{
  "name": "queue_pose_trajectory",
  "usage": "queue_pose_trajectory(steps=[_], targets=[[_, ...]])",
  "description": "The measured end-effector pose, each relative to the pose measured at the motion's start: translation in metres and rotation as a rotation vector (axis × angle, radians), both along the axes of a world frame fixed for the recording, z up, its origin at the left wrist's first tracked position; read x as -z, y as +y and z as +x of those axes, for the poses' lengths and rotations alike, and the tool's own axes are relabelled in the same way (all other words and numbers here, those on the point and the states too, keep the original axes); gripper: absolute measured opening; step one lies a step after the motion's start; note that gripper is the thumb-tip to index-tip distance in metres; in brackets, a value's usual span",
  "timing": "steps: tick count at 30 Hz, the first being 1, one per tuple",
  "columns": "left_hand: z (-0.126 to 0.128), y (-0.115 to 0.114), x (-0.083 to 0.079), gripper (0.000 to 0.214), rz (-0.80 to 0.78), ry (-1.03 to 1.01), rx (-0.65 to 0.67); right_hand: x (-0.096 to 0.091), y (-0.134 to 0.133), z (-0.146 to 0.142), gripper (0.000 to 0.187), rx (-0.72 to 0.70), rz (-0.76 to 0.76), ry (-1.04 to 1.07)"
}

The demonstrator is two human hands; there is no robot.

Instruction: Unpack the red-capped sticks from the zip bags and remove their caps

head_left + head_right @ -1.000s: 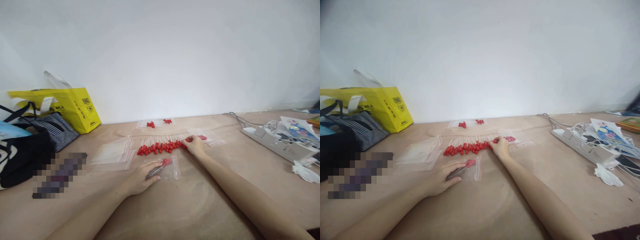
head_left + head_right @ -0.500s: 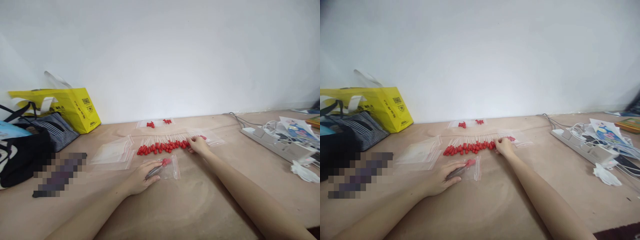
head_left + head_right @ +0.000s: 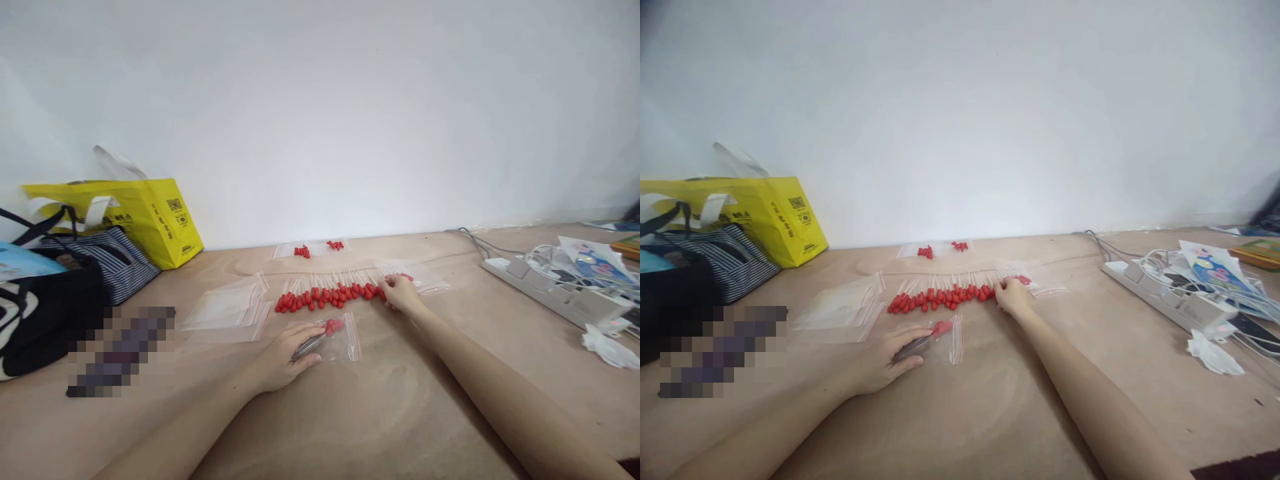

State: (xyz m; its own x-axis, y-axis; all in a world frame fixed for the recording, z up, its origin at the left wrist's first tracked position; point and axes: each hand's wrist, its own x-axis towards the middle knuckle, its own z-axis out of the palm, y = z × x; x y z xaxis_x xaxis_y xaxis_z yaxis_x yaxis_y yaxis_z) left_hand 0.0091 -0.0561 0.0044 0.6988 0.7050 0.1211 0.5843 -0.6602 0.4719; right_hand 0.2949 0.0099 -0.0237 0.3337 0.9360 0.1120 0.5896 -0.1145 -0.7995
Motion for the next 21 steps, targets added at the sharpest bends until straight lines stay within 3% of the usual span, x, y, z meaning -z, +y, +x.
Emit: queue_pose_trajectory(steps=[8, 10, 13, 15, 18, 21], targets=[[0.000, 0.000, -0.001, 0.040, -0.012, -0.027, 0.009, -0.014, -0.005, -0.003, 0.012, 0.022, 0.137, -0.066], [-0.001, 0.000, -0.001, 0.040, -0.013, -0.027, 0.004, -0.016, -0.014, -0.011, 0.012, -0.101, 0.170, -0.035], [-0.001, 0.000, 0.000, 0.042, -0.018, -0.002, -0.016, -0.013, -0.036, -0.027, 0.012, -0.498, 0.154, 0.070], [-0.001, 0.000, 0.001, 0.045, -0.016, 0.020, -0.052, -0.009, -0.049, -0.038, 0.012, -0.645, 0.114, 0.078], [-0.001, -0.001, 0.002, 0.048, -0.004, 0.030, -0.101, -0.005, -0.060, -0.050, 0.013, -0.718, 0.149, -0.022], [0.000, -0.001, 0.001, 0.046, -0.009, 0.016, -0.103, -0.006, -0.061, -0.056, 0.017, -0.694, 0.214, -0.189]])
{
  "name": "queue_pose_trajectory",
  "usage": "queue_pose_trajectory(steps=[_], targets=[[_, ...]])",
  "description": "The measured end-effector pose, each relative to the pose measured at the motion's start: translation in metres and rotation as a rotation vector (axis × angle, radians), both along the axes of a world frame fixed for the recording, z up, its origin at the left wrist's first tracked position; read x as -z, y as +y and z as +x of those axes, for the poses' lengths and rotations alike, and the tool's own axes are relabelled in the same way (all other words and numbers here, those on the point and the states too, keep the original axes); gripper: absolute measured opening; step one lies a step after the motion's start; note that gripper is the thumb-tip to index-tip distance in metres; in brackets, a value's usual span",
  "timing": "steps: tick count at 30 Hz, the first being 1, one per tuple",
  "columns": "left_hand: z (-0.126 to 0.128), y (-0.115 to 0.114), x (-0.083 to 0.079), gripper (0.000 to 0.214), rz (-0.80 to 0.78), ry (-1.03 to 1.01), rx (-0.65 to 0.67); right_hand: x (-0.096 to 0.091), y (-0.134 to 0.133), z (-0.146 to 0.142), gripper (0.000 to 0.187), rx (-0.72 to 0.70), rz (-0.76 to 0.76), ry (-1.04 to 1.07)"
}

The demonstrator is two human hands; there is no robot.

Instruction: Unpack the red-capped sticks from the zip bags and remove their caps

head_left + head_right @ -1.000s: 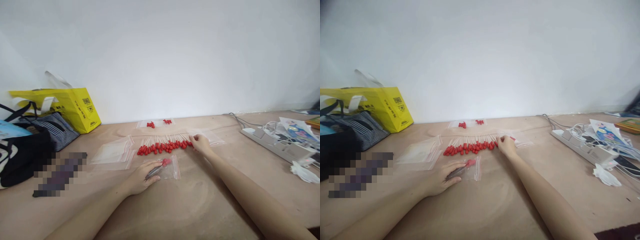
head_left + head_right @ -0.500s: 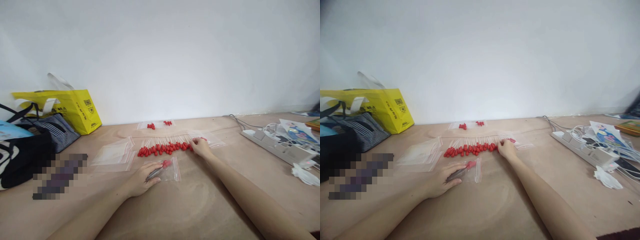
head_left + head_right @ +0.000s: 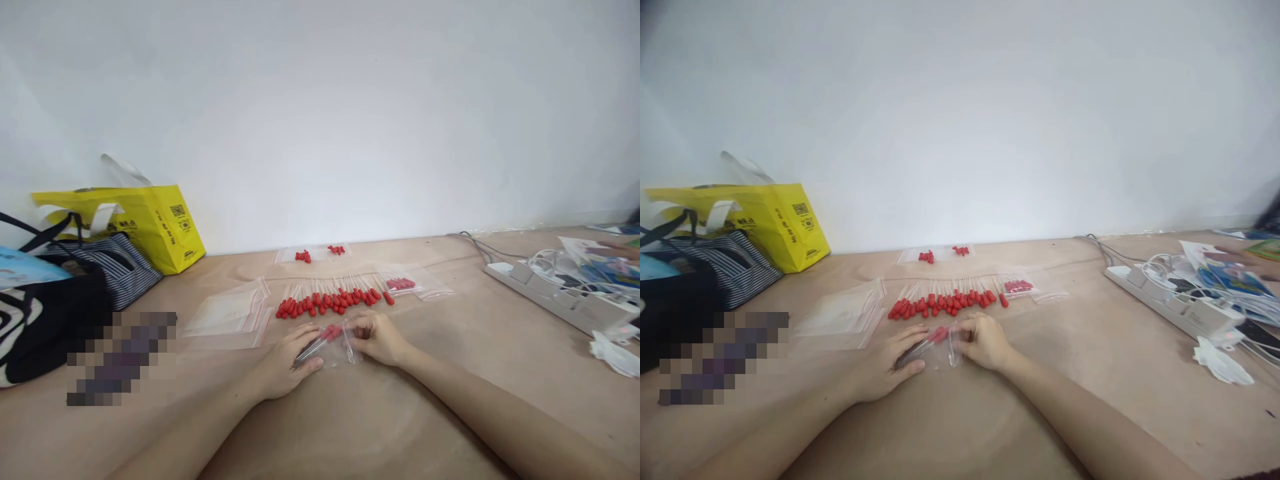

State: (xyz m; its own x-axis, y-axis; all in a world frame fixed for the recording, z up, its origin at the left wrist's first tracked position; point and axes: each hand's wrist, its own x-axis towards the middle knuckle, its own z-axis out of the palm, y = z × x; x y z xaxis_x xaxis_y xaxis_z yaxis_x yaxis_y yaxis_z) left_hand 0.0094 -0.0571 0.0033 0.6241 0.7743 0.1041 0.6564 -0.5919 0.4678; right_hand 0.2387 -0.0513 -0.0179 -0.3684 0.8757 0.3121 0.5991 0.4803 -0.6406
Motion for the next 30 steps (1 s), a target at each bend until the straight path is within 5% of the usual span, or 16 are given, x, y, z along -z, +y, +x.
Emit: queue_pose_trajectory(steps=[8, 17, 30], targets=[[0.000, 0.004, -0.005, 0.040, -0.043, 0.026, 0.039, -0.002, 0.005, -0.009, 0.024, 0.029, 0.105, -0.251], [0.000, 0.002, -0.002, 0.045, -0.024, 0.023, 0.069, -0.004, 0.006, -0.005, 0.014, -0.091, 0.068, -0.035], [-0.001, 0.003, 0.001, 0.048, -0.002, 0.086, 0.043, -0.007, 0.000, -0.010, 0.024, -0.075, 0.029, -0.180]])
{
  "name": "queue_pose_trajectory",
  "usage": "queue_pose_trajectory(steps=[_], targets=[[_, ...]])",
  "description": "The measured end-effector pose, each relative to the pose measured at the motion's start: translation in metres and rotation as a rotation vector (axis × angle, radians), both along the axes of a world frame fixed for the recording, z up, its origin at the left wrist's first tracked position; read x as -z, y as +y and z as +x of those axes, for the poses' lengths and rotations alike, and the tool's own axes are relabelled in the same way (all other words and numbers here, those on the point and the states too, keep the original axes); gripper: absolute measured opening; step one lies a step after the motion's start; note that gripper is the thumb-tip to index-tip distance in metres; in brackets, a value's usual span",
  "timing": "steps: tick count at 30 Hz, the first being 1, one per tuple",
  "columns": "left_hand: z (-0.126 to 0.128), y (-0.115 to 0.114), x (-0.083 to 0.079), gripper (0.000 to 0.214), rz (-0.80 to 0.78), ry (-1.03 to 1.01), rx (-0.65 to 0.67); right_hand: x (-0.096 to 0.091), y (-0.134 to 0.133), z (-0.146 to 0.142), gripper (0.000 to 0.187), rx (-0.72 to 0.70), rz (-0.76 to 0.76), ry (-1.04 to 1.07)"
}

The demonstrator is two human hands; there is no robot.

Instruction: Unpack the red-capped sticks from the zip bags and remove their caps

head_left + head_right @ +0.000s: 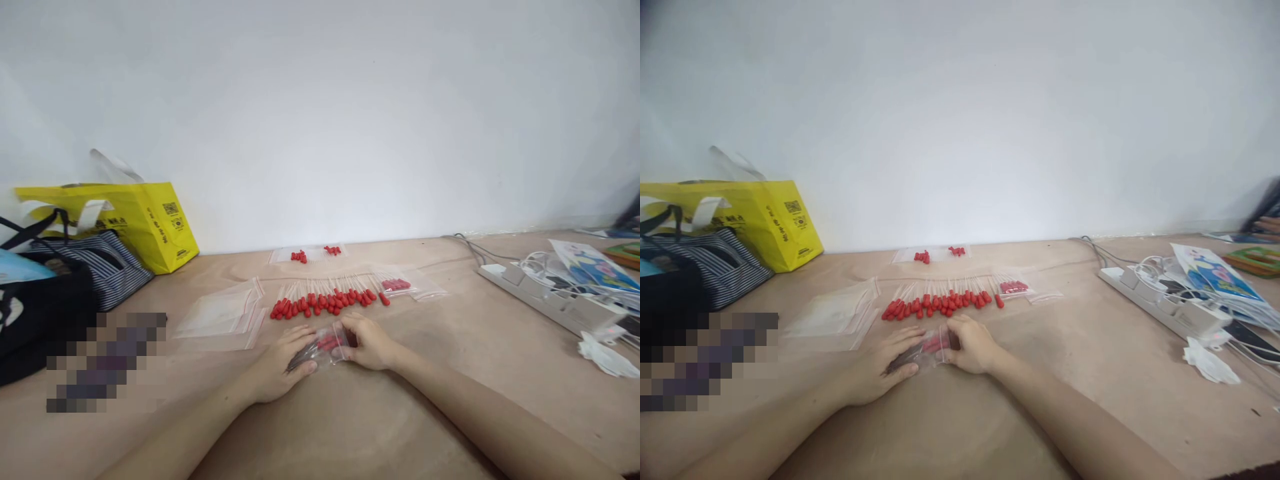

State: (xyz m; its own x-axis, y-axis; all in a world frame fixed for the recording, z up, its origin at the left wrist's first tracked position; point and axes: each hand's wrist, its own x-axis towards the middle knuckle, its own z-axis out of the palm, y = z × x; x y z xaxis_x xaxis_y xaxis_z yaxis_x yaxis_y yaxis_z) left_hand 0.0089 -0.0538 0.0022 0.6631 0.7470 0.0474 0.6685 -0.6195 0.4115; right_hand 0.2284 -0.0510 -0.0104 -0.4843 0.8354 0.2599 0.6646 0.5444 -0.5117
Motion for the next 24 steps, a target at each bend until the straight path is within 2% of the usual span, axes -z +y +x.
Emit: queue_pose_trajectory(steps=[4, 8, 10, 13, 17, 21, 24], targets=[[0.001, -0.002, -0.002, 0.050, 0.000, 0.033, -0.005, 0.001, 0.001, 0.001, 0.029, -0.035, 0.022, 0.001], [0.002, -0.005, -0.006, 0.051, -0.008, 0.079, -0.010, 0.001, -0.001, 0.001, 0.022, -0.022, 0.001, 0.026], [0.002, -0.005, -0.008, 0.052, -0.006, 0.095, -0.003, 0.001, -0.002, 0.001, 0.022, -0.030, -0.079, 0.108], [0.002, -0.005, -0.008, 0.052, -0.001, 0.098, 0.001, 0.001, -0.003, 0.000, 0.023, -0.148, -0.216, 0.231], [0.000, -0.004, -0.007, 0.054, 0.000, 0.096, 0.007, 0.001, -0.003, 0.001, 0.019, -0.254, -0.288, 0.337], [-0.001, -0.003, -0.005, 0.052, 0.004, 0.106, 0.011, 0.001, 0.004, 0.018, 0.030, -0.169, -0.518, 0.496], [-0.001, -0.003, -0.005, 0.052, 0.008, 0.105, 0.015, -0.005, 0.012, 0.047, 0.033, -0.094, -0.654, 0.591]])
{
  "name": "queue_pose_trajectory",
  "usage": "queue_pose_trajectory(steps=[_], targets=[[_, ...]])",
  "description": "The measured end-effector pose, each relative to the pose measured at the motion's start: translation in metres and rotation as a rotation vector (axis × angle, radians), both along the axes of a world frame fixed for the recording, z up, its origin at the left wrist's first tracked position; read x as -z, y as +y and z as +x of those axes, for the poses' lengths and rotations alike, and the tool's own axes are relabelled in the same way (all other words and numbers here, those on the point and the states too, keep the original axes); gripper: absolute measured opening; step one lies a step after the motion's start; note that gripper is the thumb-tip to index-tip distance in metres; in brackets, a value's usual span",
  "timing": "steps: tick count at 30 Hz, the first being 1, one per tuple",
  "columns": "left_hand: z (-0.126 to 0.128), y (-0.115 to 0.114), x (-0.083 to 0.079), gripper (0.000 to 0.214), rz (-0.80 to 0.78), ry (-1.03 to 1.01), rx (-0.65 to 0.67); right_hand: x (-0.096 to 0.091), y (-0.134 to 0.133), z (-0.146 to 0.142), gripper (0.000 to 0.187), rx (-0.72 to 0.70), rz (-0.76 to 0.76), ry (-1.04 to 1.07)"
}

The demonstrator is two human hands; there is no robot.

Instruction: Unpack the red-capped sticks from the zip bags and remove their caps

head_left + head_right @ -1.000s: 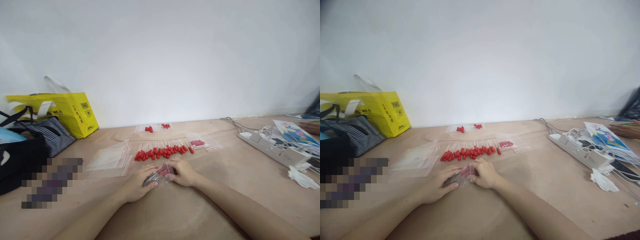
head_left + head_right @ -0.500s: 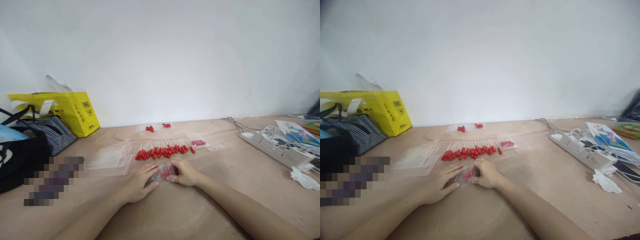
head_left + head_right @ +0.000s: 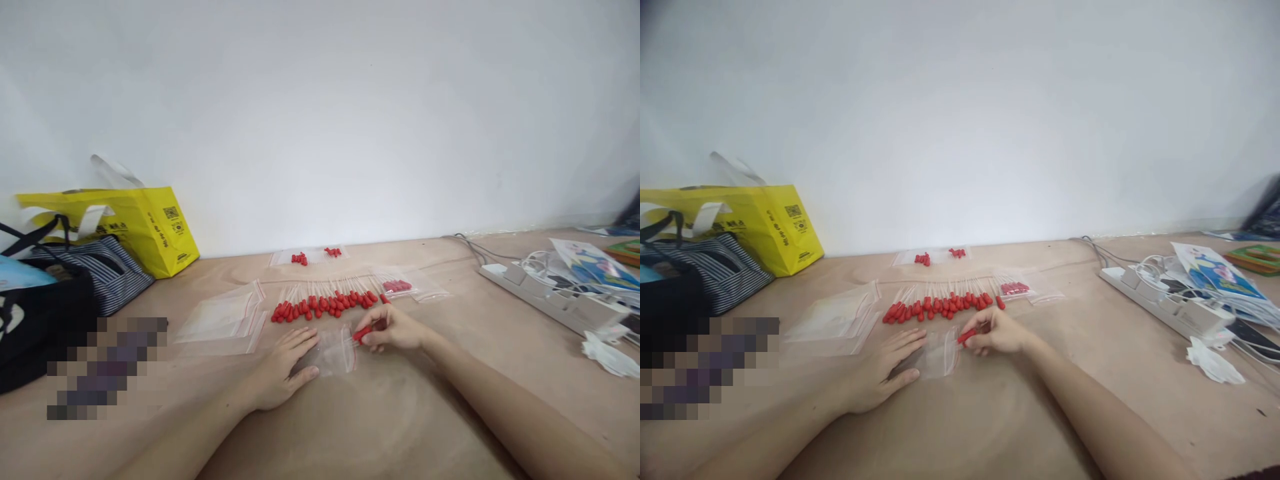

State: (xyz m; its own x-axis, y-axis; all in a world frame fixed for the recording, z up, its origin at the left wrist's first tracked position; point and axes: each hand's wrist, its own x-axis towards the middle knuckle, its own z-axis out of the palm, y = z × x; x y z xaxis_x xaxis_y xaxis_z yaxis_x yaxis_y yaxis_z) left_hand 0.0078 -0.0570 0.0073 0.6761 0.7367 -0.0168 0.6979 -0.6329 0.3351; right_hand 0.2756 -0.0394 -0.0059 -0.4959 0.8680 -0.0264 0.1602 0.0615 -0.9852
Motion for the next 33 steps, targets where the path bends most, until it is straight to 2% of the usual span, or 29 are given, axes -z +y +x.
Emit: queue_pose_trajectory(steps=[3, 6, 10, 13, 16, 19, 23, 28, 33], targets=[[0.000, 0.000, 0.000, 0.052, -0.005, -0.011, 0.001, -0.008, 0.010, 0.035, 0.030, 0.121, -0.014, 0.032], [0.000, -0.001, 0.000, 0.052, -0.005, -0.032, -0.005, -0.009, 0.022, 0.058, 0.026, 0.397, 0.019, 0.143], [-0.001, -0.001, 0.002, 0.057, -0.012, -0.037, -0.016, 0.003, 0.035, 0.057, 0.027, 0.809, 0.249, 0.185], [-0.002, 0.000, 0.003, 0.052, 0.038, -0.103, -0.054, 0.016, 0.041, 0.043, 0.027, 0.948, 0.494, -0.023], [-0.005, 0.002, 0.003, 0.036, 0.144, -0.238, -0.236, 0.026, 0.044, 0.033, 0.024, 0.923, 0.731, -0.342], [-0.008, 0.001, 0.003, 0.029, 0.153, -0.295, -0.385, 0.032, 0.046, 0.031, 0.023, 0.833, 0.840, -0.590], [-0.009, -0.004, 0.005, 0.038, 0.056, -0.323, -0.396, 0.034, 0.046, 0.032, 0.024, 0.703, 0.852, -0.759], [-0.005, -0.005, 0.006, 0.041, -0.095, -0.437, -0.459, 0.029, 0.041, 0.031, 0.023, 0.626, 0.843, -0.848], [-0.006, -0.004, 0.003, 0.033, -0.133, -0.337, -0.513, 0.023, 0.035, 0.028, 0.020, 0.537, 0.814, -0.917]])
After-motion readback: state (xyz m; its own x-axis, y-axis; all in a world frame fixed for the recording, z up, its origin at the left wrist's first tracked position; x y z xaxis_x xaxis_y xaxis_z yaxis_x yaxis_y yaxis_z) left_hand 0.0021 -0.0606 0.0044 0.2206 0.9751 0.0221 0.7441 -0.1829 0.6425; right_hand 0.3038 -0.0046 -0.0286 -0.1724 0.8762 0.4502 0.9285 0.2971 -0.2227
